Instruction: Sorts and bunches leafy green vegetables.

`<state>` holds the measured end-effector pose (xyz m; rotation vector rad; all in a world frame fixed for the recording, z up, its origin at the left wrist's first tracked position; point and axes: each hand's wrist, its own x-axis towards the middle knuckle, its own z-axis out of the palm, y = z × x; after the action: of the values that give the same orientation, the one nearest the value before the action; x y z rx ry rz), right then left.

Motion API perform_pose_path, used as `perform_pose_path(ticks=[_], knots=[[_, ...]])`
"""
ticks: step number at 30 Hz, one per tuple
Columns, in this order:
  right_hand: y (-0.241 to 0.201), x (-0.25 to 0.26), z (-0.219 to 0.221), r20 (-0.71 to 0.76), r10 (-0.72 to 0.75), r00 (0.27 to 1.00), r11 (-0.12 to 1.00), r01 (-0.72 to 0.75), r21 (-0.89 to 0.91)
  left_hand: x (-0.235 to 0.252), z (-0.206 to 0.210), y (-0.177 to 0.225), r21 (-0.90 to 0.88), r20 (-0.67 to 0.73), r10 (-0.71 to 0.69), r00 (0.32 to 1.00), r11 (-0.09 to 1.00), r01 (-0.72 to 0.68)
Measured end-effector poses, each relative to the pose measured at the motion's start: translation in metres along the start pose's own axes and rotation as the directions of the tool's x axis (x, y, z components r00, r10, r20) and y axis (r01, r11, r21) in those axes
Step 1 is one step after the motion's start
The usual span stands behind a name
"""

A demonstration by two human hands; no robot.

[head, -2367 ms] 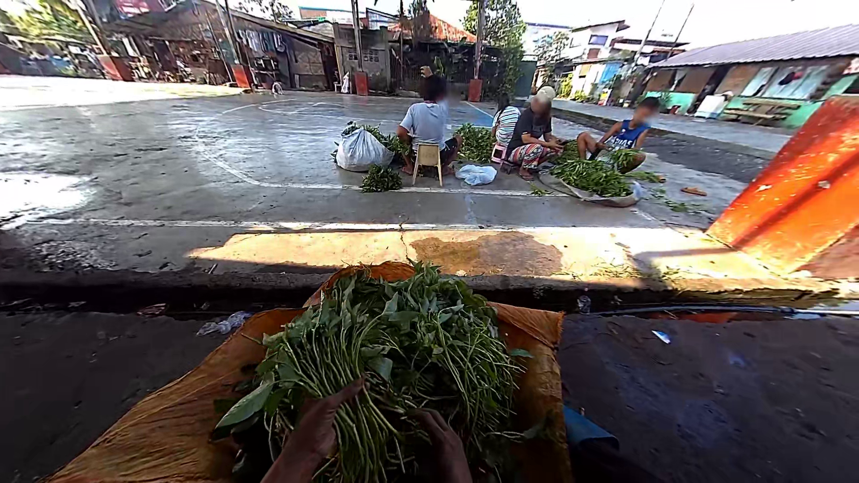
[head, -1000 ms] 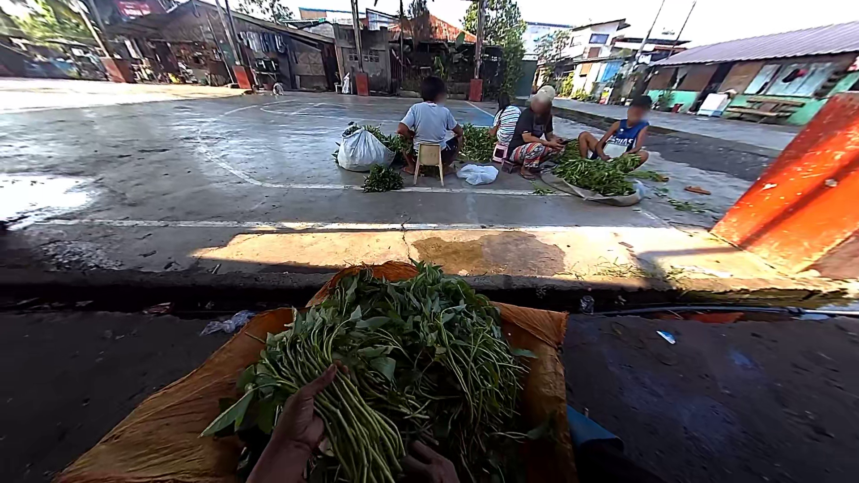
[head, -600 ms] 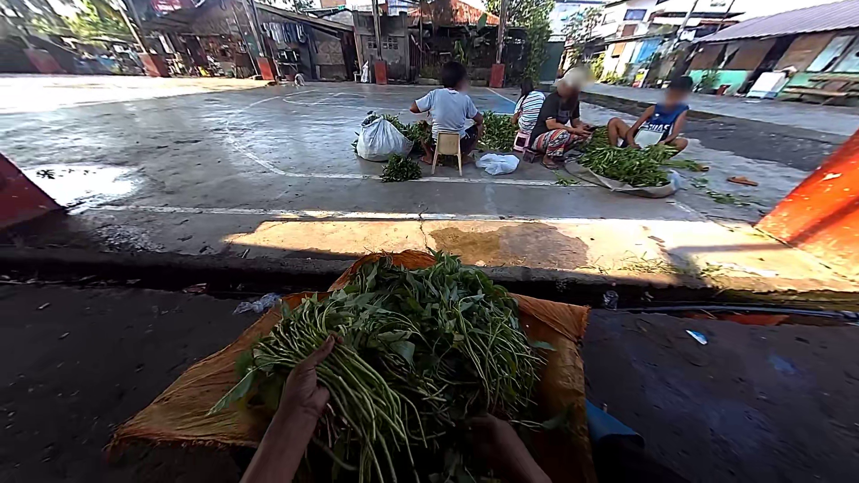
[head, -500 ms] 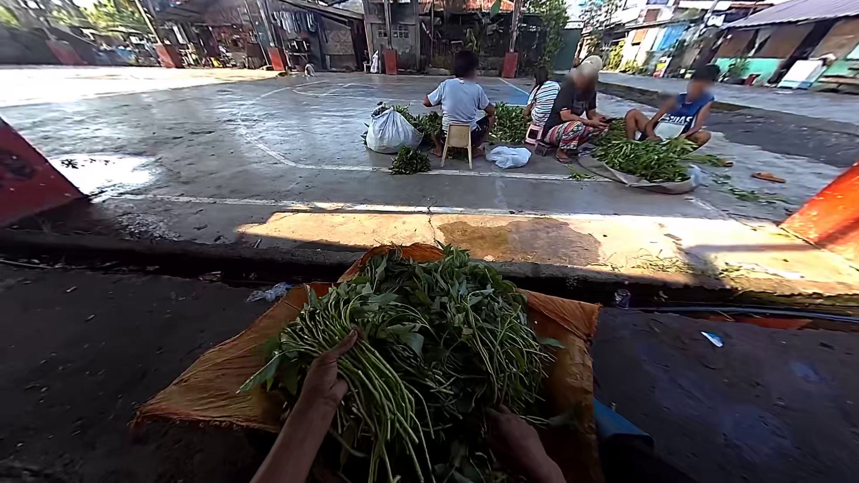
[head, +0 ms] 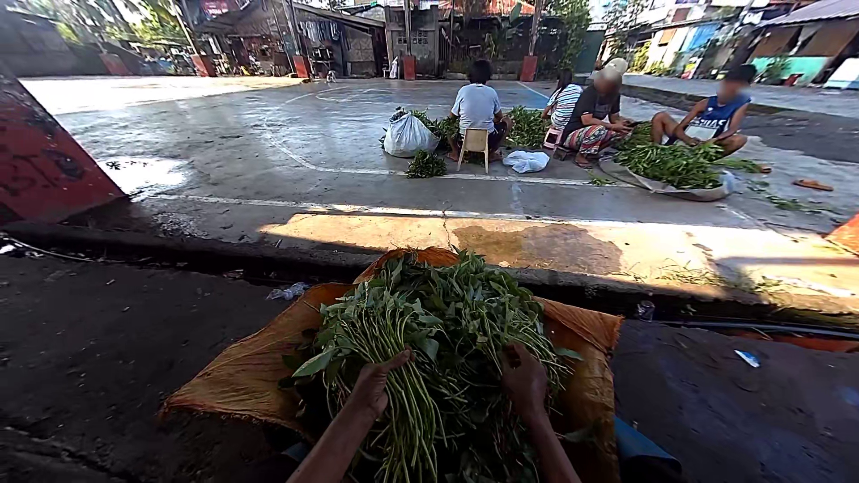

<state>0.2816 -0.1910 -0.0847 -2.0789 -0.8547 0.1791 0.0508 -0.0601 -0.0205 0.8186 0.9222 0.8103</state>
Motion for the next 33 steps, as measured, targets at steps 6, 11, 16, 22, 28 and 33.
perform_pose_path(ticks=[6, 11, 16, 22, 28, 33], knots=[[-0.049, -0.051, 0.014, -0.035, -0.282, 0.959, 0.959, 0.282, 0.011, -0.004, 0.009, -0.011, 0.008, 0.025, 0.096, 0.995, 0.995, -0.096], [-0.075, -0.082, 0.028, 0.083, -0.376, 0.923, 0.924, 0.38, -0.032, -0.011, 0.015, -0.015, 0.086, 0.07, 0.14, 0.988, 0.986, -0.145], [-0.077, -0.088, 0.03, 0.094, -0.44, 0.893, 0.894, 0.445, -0.042, -0.008, 0.012, -0.014, 0.191, 0.072, 0.079, 0.994, 0.977, -0.091], [-0.074, -0.091, 0.031, 0.144, -0.373, 0.917, 0.926, 0.378, -0.007, -0.01, 0.013, -0.011, 0.302, 0.056, -0.051, 0.997, 0.953, 0.032], [-0.067, -0.089, 0.036, 0.272, -0.297, 0.915, 0.953, 0.268, 0.14, -0.007, 0.011, -0.015, 0.293, 0.096, -0.069, 0.993, 0.956, 0.038], [-0.088, -0.073, 0.042, 0.441, 0.003, 0.898, 0.722, -0.307, 0.62, -0.018, 0.017, -0.02, 0.292, 0.137, 0.02, 0.99, 0.955, -0.06]])
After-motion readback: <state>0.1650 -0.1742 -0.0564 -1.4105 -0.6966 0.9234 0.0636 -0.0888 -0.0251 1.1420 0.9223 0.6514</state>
